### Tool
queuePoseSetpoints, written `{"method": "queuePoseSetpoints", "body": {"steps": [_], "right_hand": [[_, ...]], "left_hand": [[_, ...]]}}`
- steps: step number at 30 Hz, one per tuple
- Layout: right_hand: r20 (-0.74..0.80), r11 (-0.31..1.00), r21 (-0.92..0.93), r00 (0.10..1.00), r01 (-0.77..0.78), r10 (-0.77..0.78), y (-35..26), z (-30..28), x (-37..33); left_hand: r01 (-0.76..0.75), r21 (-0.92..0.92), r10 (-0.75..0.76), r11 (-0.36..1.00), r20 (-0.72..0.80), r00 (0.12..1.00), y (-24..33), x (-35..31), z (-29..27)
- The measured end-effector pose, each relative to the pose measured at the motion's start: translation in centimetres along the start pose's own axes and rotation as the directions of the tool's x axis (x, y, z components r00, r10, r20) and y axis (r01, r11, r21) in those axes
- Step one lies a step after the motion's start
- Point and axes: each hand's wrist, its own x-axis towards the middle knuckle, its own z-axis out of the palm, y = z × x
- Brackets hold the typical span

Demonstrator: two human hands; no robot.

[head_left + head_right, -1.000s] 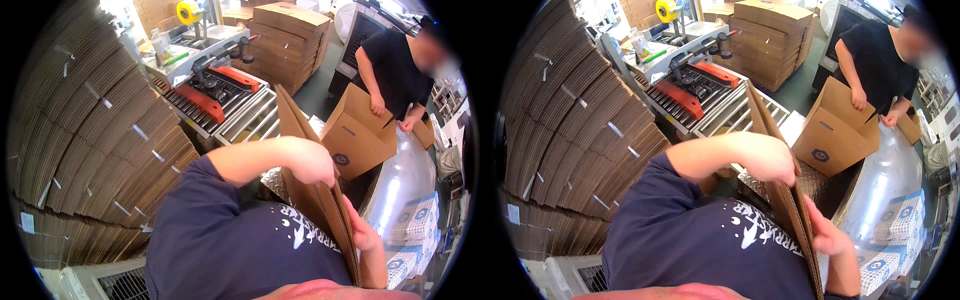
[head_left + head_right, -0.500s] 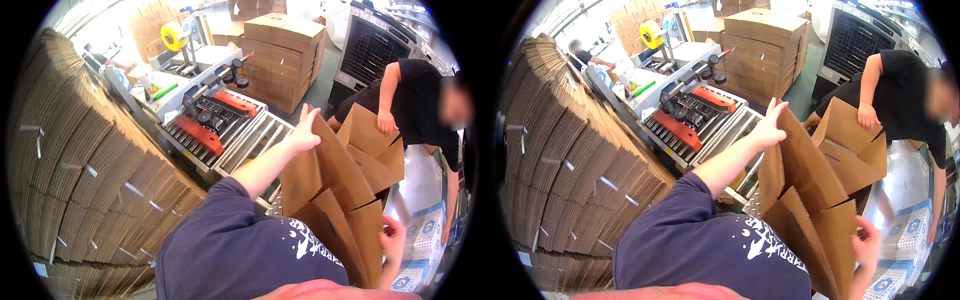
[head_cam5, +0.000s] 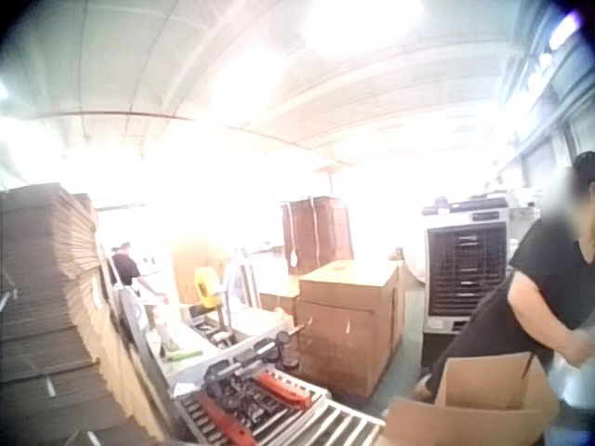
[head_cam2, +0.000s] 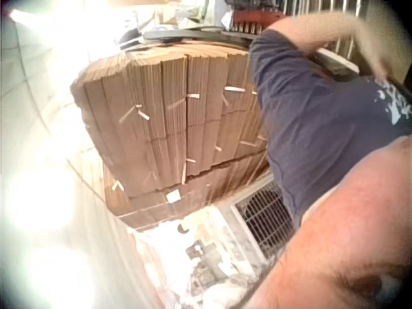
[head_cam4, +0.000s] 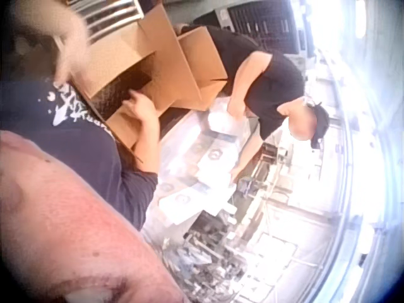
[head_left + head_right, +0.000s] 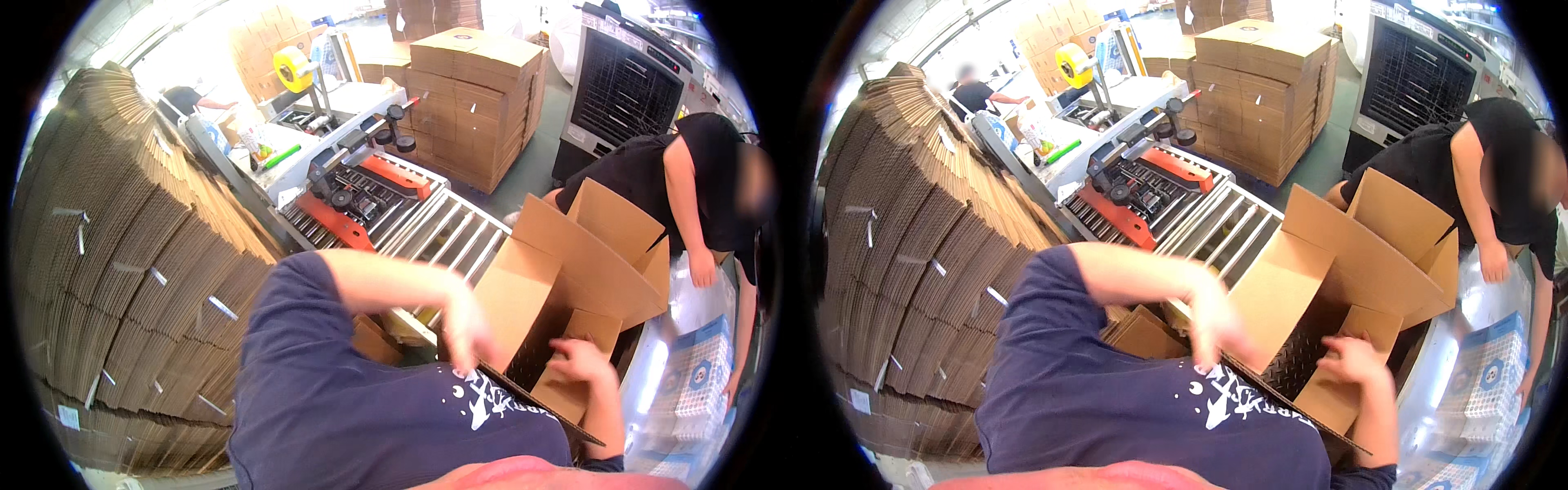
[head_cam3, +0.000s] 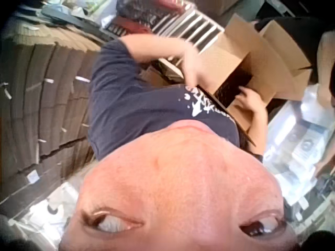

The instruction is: The person packs plastic-wrapped items into cardboard boxes on a work table, then moves the boxes onto a conveyor belt to be sealed by a machine.

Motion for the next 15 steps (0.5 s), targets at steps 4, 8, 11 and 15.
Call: {"method": "queuePoseSetpoints", "body": {"steps": [4, 8, 11, 15], "right_hand": [[-0.527, 0.963, 0.142, 0.841, 0.230, -0.123, 0.6, -9.4, -3.5], [-0.875, 0.921, -0.347, 0.414, -0.174, -0.252, 0.2, -13.5, -2.4], [-0.453, 0.968, -0.002, 0.863, -0.252, 0.224, -5.0, -11.2, -1.2], [-0.416, 0.976, -0.216, 0.900, 0.039, -0.128, -2.7, 0.5, -4.1]], "left_hand": [[0.404, -0.228, -0.450, 0.886, -0.214, 0.867, 0.4, 0.1, -3.2], [0.791, 0.086, -0.416, 0.606, -0.814, 0.407, -4.5, 4.1, -1.9], [0.766, -0.233, -0.447, 0.599, -0.891, 0.078, -4.7, 2.6, 1.6], [0.135, -0.712, -0.719, 0.689, -0.695, 0.001, -7.1, 0.3, 6.1]]}}
